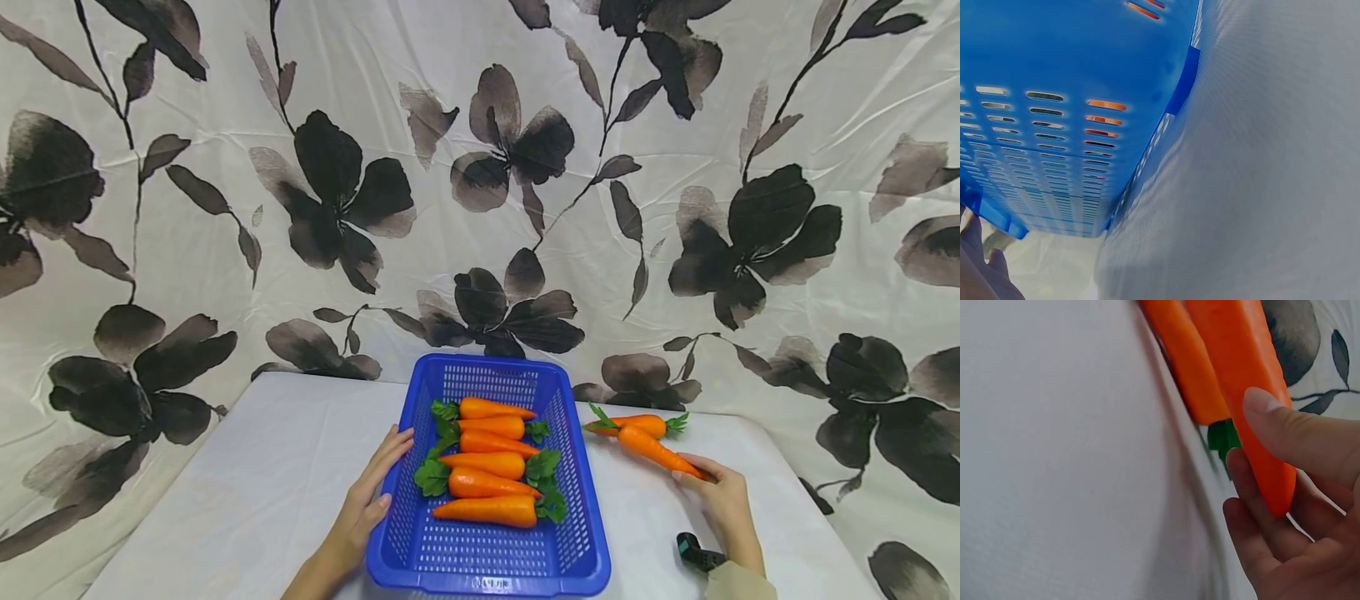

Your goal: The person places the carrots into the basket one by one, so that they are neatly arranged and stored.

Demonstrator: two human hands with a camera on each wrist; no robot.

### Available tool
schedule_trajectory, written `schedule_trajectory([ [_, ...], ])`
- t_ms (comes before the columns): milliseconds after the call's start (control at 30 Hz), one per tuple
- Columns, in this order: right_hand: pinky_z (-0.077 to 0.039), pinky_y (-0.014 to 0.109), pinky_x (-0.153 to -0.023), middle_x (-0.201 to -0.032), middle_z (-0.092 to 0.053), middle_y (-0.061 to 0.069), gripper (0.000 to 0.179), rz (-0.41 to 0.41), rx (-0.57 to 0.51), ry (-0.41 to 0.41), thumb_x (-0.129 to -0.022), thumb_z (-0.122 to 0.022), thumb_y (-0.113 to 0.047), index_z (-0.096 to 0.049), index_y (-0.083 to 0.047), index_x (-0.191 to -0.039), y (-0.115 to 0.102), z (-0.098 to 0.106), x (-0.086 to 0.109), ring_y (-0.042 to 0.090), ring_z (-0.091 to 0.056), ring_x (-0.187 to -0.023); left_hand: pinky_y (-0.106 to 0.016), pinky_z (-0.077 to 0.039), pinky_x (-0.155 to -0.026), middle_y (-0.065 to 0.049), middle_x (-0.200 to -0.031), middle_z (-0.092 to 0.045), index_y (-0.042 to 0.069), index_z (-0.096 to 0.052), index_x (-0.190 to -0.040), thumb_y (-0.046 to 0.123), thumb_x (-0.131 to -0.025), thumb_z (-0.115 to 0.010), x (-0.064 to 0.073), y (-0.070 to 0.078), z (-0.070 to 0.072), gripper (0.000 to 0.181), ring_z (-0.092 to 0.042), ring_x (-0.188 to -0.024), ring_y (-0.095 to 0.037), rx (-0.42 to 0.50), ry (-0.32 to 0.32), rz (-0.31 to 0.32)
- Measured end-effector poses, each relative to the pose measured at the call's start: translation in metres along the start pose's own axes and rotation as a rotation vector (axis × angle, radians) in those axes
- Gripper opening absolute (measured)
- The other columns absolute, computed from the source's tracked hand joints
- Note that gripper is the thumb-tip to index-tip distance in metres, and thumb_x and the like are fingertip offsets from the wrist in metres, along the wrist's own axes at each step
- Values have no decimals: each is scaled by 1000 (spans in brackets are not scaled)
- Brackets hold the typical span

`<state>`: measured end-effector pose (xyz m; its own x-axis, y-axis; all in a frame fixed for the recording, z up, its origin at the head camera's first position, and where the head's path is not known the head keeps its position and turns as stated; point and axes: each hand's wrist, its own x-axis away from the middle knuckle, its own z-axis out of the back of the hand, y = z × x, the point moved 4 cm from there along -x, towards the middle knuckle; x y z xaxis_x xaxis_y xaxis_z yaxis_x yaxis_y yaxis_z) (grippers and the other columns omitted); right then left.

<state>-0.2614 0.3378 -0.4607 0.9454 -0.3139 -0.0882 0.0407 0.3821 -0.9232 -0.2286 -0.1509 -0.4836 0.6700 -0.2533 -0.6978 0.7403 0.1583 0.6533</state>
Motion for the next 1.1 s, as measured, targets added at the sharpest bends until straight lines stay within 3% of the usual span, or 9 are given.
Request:
schedule_trajectory([
  [33,-41,24,-97,-114,-69,11,43,-15,23,-50,-87,-77,-17,-67,5,-122,14,7,-13,14,-55,-106,-21,-8,-118,-23,-156,-32,-2,-40,-148,11,-92,-36,0,0,0,58,-12,-150,-38,-3,2,-5],
  [100,-42,37,-101,-128,-63,21,53,-66,90,-107,-85,-79,-24,-64,3,-127,31,13,-30,29,-52,-117,-22,-8,-119,-24,-156,-33,-3,-40,-148,11,-93,-36,0,1,0,57,-12,-150,-39,-4,2,-14],
  [167,-45,30,-97,-131,-60,22,53,-53,115,-104,-85,-79,-27,-65,1,-127,36,13,-37,32,-52,-120,-22,-8,-119,-24,-156,-33,-3,-40,-148,10,-93,-36,-1,1,0,57,-12,-150,-39,-6,1,-16],
  [233,-46,17,-88,-132,-60,23,50,-36,125,-70,-87,-77,-24,-64,2,-128,30,12,-37,31,-54,-117,-22,-8,-119,-24,-156,-33,-3,-39,-148,10,-93,-36,-1,1,0,57,-12,-150,-39,-6,-1,-16],
  [267,-46,14,-83,-134,-57,25,53,-59,161,-52,-88,-77,-24,-62,5,-130,25,9,-36,31,-54,-115,-22,-8,-118,-24,-156,-32,-3,-39,-148,10,-93,-36,-1,1,0,57,-12,-150,-39,-6,-2,-14],
  [367,-44,6,-74,-133,-57,25,51,-46,138,-40,-89,-76,-19,-60,6,-131,7,8,-31,24,-57,-107,-22,-8,-118,-24,-156,-32,-4,-39,-148,10,-93,-36,-1,1,-1,57,-11,-150,-40,-1,-3,-10],
  [600,-47,9,-77,-129,-59,20,48,19,96,-20,-89,-75,-18,-61,3,-130,-33,8,-22,1,-57,-91,-21,-8,-118,-23,-156,-32,-2,-39,-149,10,-92,-36,-1,2,-1,58,-12,-150,-38,0,-1,0],
  [833,-50,12,-78,-121,-63,16,44,123,37,-26,-88,-76,-16,-65,4,-125,-67,-1,-7,0,-60,-89,-20,-8,-117,-22,-157,-32,-1,-39,-149,10,-92,-36,0,1,-1,58,-11,-150,-38,5,-3,11],
  [1100,-53,16,-79,-113,-66,20,32,304,27,-84,-87,-74,-5,-69,4,-117,-100,-26,12,7,-64,-91,-24,-8,-119,-27,-154,-33,-6,-40,-146,8,-90,-36,-1,4,-1,58,-12,-149,-41,15,5,-32],
])
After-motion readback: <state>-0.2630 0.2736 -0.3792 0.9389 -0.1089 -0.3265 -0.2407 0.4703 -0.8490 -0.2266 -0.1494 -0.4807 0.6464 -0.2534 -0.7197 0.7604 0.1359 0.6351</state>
